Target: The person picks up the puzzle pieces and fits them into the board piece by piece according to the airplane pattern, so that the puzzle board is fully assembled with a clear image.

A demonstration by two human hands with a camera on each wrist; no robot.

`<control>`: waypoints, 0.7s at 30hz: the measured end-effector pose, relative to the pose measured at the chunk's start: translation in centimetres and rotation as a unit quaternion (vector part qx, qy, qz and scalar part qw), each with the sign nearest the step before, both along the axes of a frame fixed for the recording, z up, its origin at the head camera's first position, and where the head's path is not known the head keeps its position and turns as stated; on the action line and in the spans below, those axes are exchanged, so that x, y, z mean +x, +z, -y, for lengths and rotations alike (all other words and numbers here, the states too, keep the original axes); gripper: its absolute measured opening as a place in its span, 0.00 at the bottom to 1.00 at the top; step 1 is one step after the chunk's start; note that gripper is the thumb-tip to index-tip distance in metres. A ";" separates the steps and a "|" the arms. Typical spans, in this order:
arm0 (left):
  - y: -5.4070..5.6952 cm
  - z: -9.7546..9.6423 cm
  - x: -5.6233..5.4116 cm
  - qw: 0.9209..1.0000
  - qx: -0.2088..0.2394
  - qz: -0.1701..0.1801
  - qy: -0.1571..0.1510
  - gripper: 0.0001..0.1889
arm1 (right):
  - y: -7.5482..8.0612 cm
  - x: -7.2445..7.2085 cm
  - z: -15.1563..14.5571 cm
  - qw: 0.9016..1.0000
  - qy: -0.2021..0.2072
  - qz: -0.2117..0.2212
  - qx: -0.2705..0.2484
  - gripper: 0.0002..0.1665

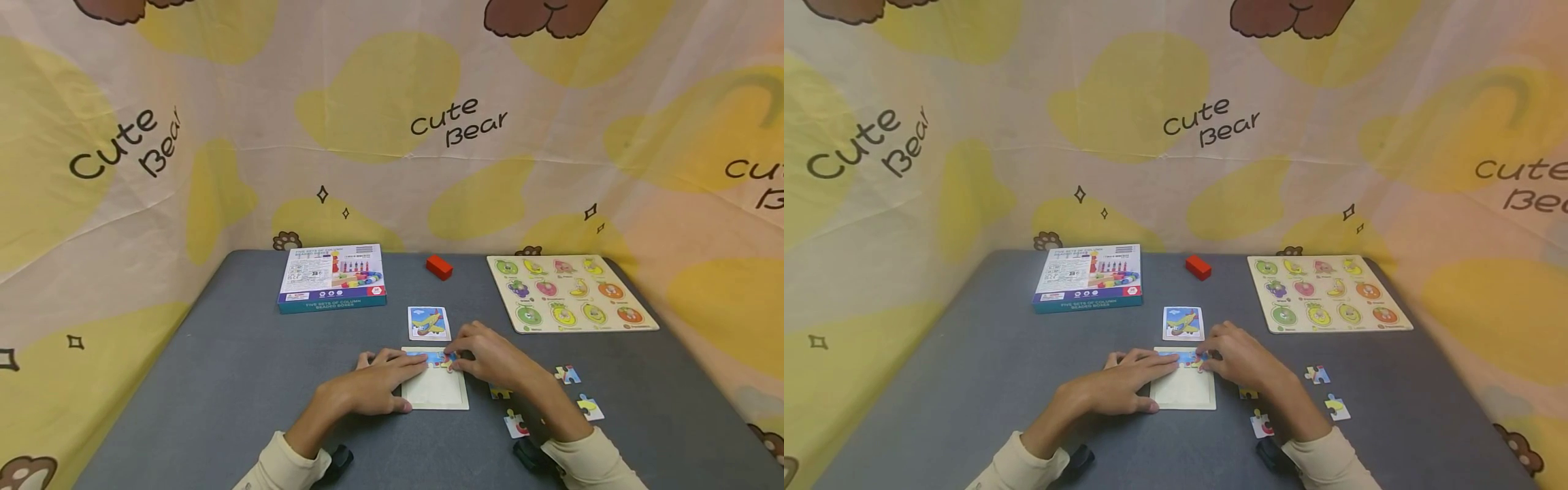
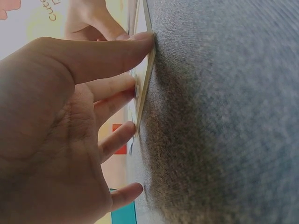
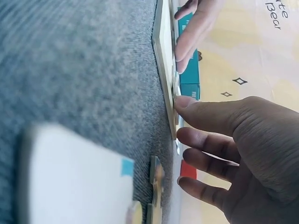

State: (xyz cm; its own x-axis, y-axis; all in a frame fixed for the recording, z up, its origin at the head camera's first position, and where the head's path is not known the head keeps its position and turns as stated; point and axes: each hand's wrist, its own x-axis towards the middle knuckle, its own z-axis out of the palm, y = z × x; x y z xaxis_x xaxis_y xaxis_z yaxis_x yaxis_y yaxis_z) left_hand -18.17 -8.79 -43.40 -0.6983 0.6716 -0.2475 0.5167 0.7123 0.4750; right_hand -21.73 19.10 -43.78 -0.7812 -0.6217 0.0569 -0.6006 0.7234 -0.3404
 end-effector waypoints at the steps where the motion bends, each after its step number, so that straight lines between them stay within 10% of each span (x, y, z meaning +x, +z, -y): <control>1: -0.1 0.0 0.0 1.000 0.001 0.000 0.000 0.38 | 0.0 0.0 0.0 1.000 -0.001 0.001 0.000 0.14; 21: 0.5 0.2 0.1 1.000 0.011 0.006 -0.010 0.38 | 0.1 0.1 0.0 1.000 0.002 0.016 -0.012 0.15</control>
State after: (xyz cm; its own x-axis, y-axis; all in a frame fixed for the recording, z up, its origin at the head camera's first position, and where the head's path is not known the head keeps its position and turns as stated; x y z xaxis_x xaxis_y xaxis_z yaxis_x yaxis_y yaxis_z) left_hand -18.09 -9.00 -42.94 -0.6821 0.6905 -0.2406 0.5253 0.6916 0.4957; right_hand -21.61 19.12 -43.68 -0.7807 -0.6231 0.0474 -0.5916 0.7125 -0.3774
